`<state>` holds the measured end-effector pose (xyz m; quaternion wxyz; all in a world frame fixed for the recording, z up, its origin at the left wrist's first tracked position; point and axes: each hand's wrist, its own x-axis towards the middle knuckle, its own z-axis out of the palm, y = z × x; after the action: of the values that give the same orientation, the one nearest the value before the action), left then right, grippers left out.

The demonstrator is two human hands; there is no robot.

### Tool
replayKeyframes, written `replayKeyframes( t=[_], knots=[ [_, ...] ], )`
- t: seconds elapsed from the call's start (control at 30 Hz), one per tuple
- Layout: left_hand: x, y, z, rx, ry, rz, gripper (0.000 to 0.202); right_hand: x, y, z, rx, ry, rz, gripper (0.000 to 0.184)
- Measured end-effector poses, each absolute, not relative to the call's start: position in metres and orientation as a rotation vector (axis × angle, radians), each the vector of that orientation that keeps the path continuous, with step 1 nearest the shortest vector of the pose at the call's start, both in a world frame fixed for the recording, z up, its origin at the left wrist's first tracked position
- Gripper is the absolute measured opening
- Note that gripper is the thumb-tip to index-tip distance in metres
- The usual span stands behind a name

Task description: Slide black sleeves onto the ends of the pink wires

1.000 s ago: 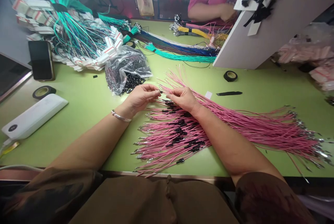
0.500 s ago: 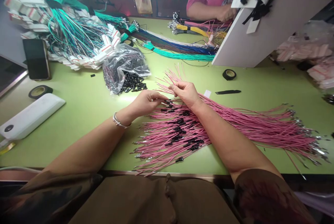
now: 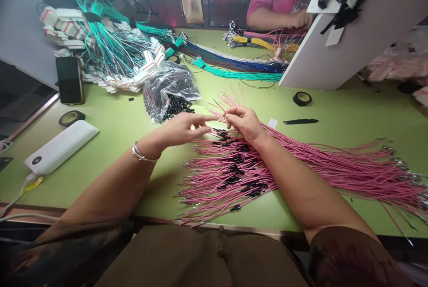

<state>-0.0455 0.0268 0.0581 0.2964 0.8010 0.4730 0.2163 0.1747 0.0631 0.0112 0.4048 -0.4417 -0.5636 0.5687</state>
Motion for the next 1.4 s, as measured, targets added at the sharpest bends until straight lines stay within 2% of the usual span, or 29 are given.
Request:
replayKeyframes(
  t=[0.13, 0.2, 0.33, 0.47, 0.7, 0.87, 1.03, 1.13, 1.4],
  knots=[
    [-0.069, 0.048, 0.039, 1.970, 1.796, 0.851, 0.020, 0.173, 0.064, 0.009, -1.124, -1.435, 1.436, 0.026],
    [-0.075, 0.056, 0.025, 1.988, 1.894, 0.768, 0.011, 0.172, 0.063, 0.010, -1.140, -1.450, 1.412, 0.024],
    [-0.072, 0.059, 0.007, 2.132, 1.936, 0.610, 0.012, 0.168, 0.060, 0.013, -1.176, -1.513, 1.354, 0.023],
    [-0.068, 0.058, 0.000, 2.188, 1.879, 0.583, 0.013, 0.166, 0.059, 0.013, -1.218, -1.542, 1.352, 0.022],
    [-0.063, 0.057, -0.002, 2.310, 1.785, 0.769, 0.009, 0.166, 0.059, 0.014, -1.311, -1.649, 1.208, 0.014],
    [-0.050, 0.052, 0.013, 1.747, 1.513, 1.130, 0.005, 0.167, 0.061, 0.012, -1.310, -1.644, 1.201, 0.016],
    [-0.040, 0.045, 0.014, 1.093, 1.164, 1.163, 0.024, 0.167, 0.060, 0.013, -1.275, -1.640, 1.266, 0.018],
    [-0.038, 0.045, 0.011, 0.998, 1.079, 1.143, 0.030, 0.166, 0.058, 0.016, -1.267, -1.737, 1.190, 0.015],
    [-0.042, 0.047, 0.009, 0.955, 1.053, 1.125, 0.030, 0.166, 0.058, 0.017, -1.285, -1.746, 1.102, 0.014]
  ],
)
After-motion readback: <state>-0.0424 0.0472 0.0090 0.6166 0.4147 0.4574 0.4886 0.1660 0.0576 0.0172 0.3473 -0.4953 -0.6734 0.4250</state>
